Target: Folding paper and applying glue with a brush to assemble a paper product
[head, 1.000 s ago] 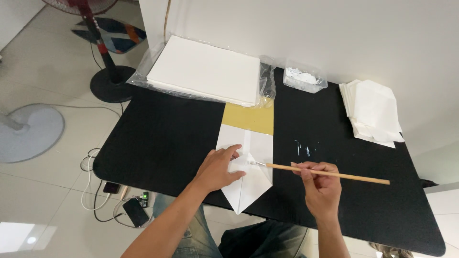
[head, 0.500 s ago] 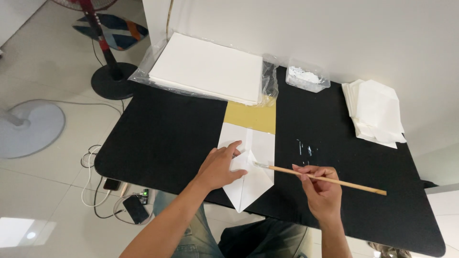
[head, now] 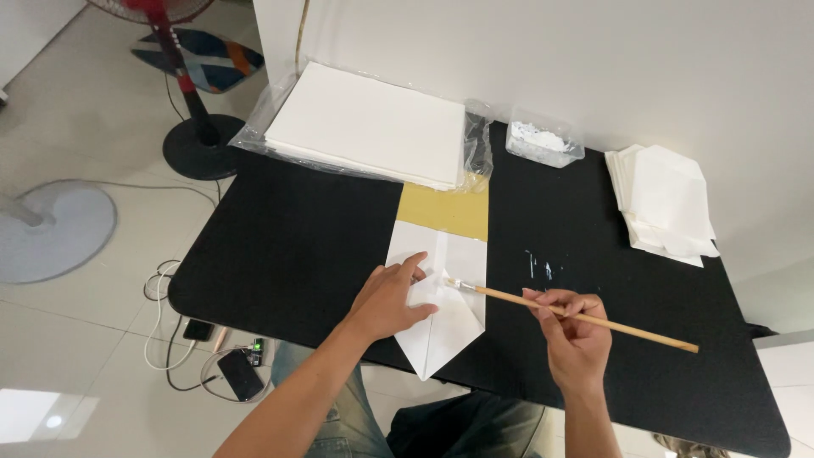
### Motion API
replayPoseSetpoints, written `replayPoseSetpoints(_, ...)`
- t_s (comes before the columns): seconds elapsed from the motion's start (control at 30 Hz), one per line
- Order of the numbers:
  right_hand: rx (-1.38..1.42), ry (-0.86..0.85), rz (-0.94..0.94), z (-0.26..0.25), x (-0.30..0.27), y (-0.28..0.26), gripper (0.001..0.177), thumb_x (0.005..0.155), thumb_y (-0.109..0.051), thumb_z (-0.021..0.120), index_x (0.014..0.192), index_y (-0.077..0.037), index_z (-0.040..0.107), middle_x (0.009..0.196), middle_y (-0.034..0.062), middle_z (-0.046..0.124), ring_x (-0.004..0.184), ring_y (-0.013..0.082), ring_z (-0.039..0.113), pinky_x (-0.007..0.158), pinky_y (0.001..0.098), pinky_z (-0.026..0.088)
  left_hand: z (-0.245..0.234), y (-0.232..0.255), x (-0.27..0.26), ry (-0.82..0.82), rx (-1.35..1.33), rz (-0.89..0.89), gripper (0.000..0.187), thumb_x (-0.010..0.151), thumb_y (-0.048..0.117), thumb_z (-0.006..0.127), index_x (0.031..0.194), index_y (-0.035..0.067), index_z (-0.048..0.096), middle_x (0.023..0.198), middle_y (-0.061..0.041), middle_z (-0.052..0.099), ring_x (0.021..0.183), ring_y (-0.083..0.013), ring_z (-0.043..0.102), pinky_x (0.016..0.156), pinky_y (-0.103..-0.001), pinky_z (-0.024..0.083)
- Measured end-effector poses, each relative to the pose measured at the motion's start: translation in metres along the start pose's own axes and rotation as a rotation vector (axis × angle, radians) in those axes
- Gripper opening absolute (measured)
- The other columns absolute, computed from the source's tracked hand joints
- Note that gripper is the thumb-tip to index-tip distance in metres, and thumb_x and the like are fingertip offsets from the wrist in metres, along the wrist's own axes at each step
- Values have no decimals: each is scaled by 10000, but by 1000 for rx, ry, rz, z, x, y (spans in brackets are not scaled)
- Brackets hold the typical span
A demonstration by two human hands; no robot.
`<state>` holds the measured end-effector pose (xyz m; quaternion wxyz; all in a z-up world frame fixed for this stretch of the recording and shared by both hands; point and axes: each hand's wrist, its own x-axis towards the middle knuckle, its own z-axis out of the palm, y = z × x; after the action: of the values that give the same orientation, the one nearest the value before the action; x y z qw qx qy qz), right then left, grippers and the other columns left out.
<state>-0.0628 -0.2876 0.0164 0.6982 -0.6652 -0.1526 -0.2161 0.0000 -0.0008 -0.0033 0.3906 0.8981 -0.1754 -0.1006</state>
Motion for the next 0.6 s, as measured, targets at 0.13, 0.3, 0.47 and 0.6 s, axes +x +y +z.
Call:
replayPoseSetpoints(0.13, 122, 59, 42, -2, 7, 5, 277, 965, 115, 581, 1031, -123, 457, 1018, 185, 626, 1101, 375, 704, 1079, 559, 595, -2, 3, -2, -5, -4, -17, 916, 865, 426, 759, 1593, 113, 300, 1344, -40, 653, 1277, -242, 582, 1158, -457, 303)
replayPoseSetpoints(0.3, 201, 163, 53, -18, 31, 14, 276, 952, 51, 649, 1006, -151, 470, 1008, 168, 626, 1060, 360, 707, 1060, 573, 595, -3, 5, -1, -12, -21, -33, 973, 862, 417, 774, 1610, 94, 242, 1355, -46, 648, 1280, -238, 589, 1169, -489, 298)
replayPoseSetpoints(0.47, 259, 302, 14, -48, 102, 28, 268, 956, 73, 652, 999, -151, 511, 1028, 121, 637, 1087, 357, 712, 1058, 505, 609, -10, 12, -1, -74, -20, -108, 1002, 881, 428, 768, 1629, 127, 174, 1392, -10, 614, 1327, -196, 555, 1209, -467, 247)
replayPoseSetpoints(0.6, 254, 430, 17, -68, 195, 48, 286, 955, 122, 618, 983, -138, 501, 971, 107, 634, 1056, 309, 742, 1011, 434, 651, -11, 12, 5, -95, 5, -142, 1008, 872, 436, 778, 1627, 156, 173, 1350, 41, 630, 1301, -174, 574, 1217, -456, 245)
